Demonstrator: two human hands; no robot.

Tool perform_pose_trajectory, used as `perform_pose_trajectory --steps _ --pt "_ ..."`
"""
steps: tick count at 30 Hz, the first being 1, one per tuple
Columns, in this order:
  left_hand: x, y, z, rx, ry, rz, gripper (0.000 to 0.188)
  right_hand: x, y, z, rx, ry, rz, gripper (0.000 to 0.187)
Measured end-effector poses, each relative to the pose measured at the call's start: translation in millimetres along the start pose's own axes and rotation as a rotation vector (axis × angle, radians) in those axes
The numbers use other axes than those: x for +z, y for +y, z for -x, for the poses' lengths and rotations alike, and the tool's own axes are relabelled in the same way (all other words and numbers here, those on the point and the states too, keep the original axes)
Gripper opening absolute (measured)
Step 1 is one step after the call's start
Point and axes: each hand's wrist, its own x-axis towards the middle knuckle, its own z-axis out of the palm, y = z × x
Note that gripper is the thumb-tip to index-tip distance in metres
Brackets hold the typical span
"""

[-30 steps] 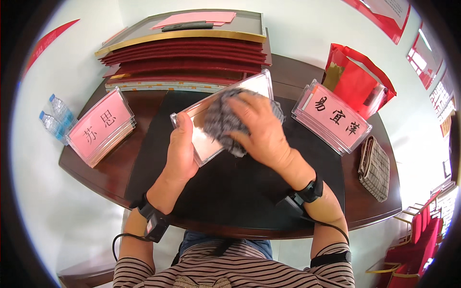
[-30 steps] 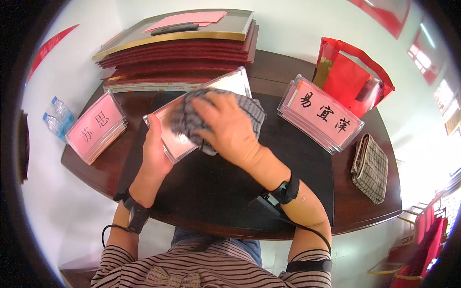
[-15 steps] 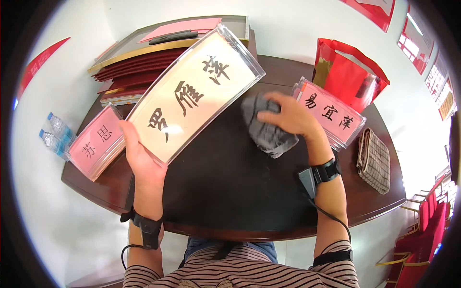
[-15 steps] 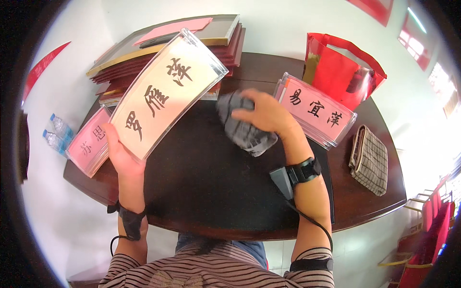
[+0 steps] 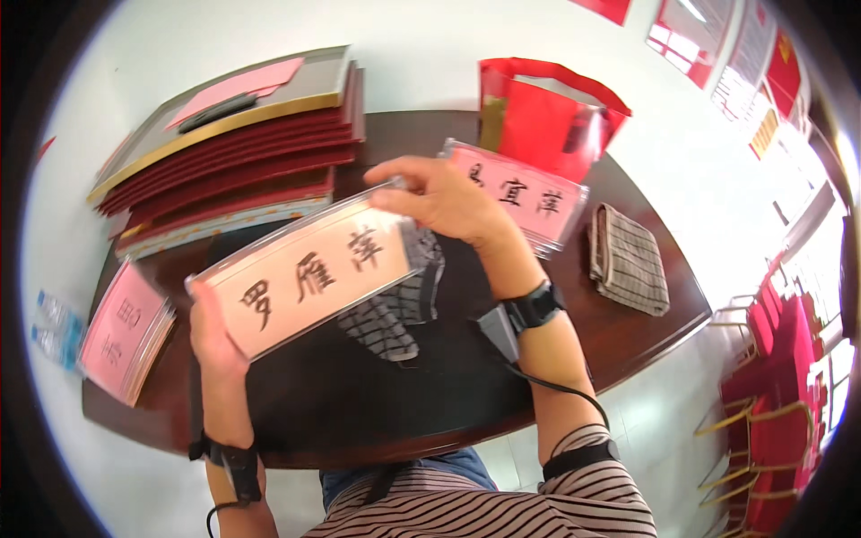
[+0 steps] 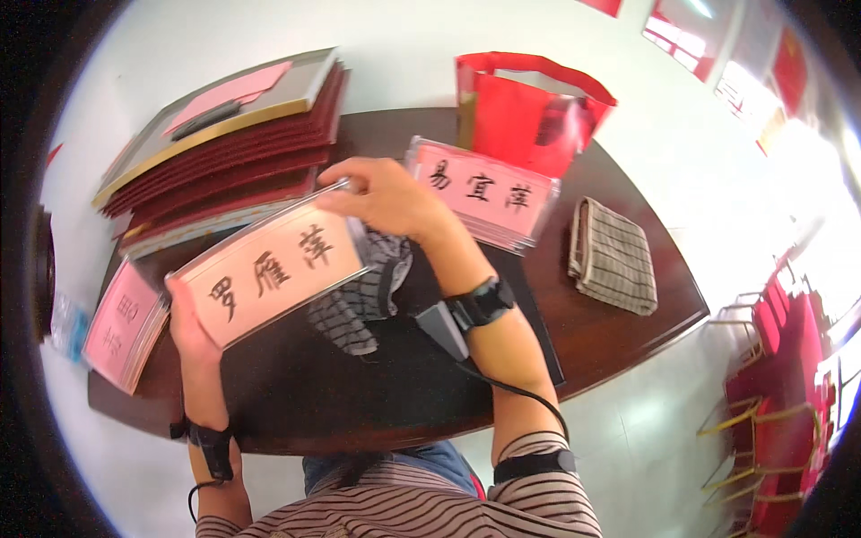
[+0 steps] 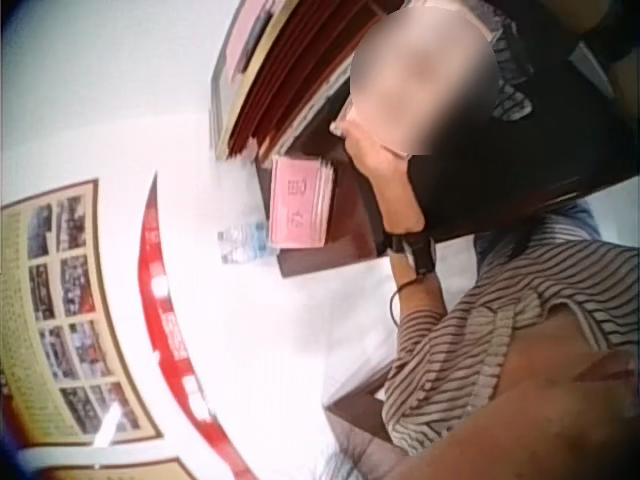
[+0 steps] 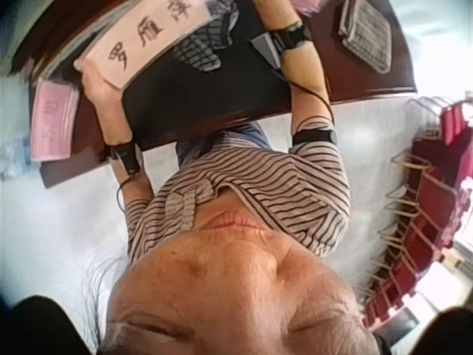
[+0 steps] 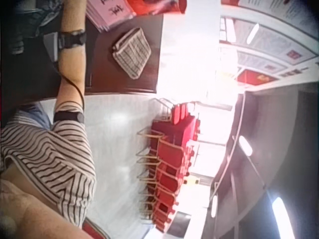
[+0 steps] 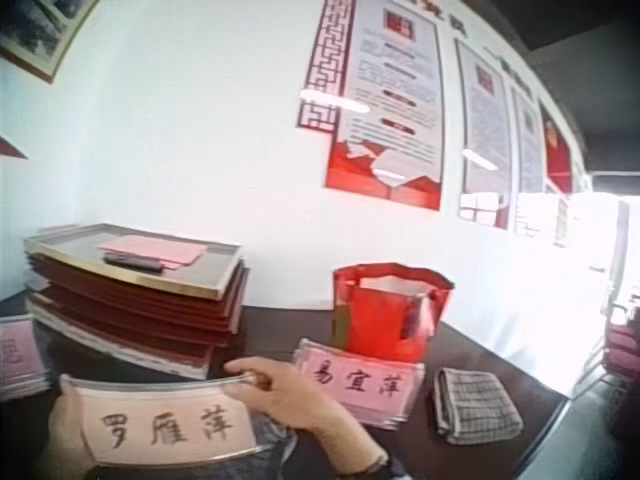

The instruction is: Cleaning plastic nameplate holders and inserting paper name cards into them.

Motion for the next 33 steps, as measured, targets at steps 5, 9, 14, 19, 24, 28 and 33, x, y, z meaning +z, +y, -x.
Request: perform_pose_trajectory --steps 5,9,14,19,24,28,33 --pt "8 1 -3 0.019 -0.039 -0.017 0.054 -15 -1 9 -0.147 -0.058 0.009 0.040" --pt "15 -6 -5 0.036 0.128 -0.120 0.052 -23 -10 15 -0.176 0.125 0.096 0.038" --pt "25 4 -13 -0.069 0.294 -0.383 0.047 -82 -5 41 -0.036 0.589 0.127 0.030" --pt "24 5 -12 -0.193 0.306 -0.295 0.043 -137 39 69 -0.075 0.817 -0.025 0.032" --pt "25 -3 -11 -0.210 0.290 -0.295 0.039 -152 65 84 0.101 0.786 -0.011 0.031" --pt "20 -6 -11 -0.213 0.289 -0.284 0.039 -157 78 86 0.156 0.786 0.076 0.031" --pt "22 -11 -12 -0.244 0.274 -0.268 0.036 -158 79 90 0.369 0.650 0.214 0.037"
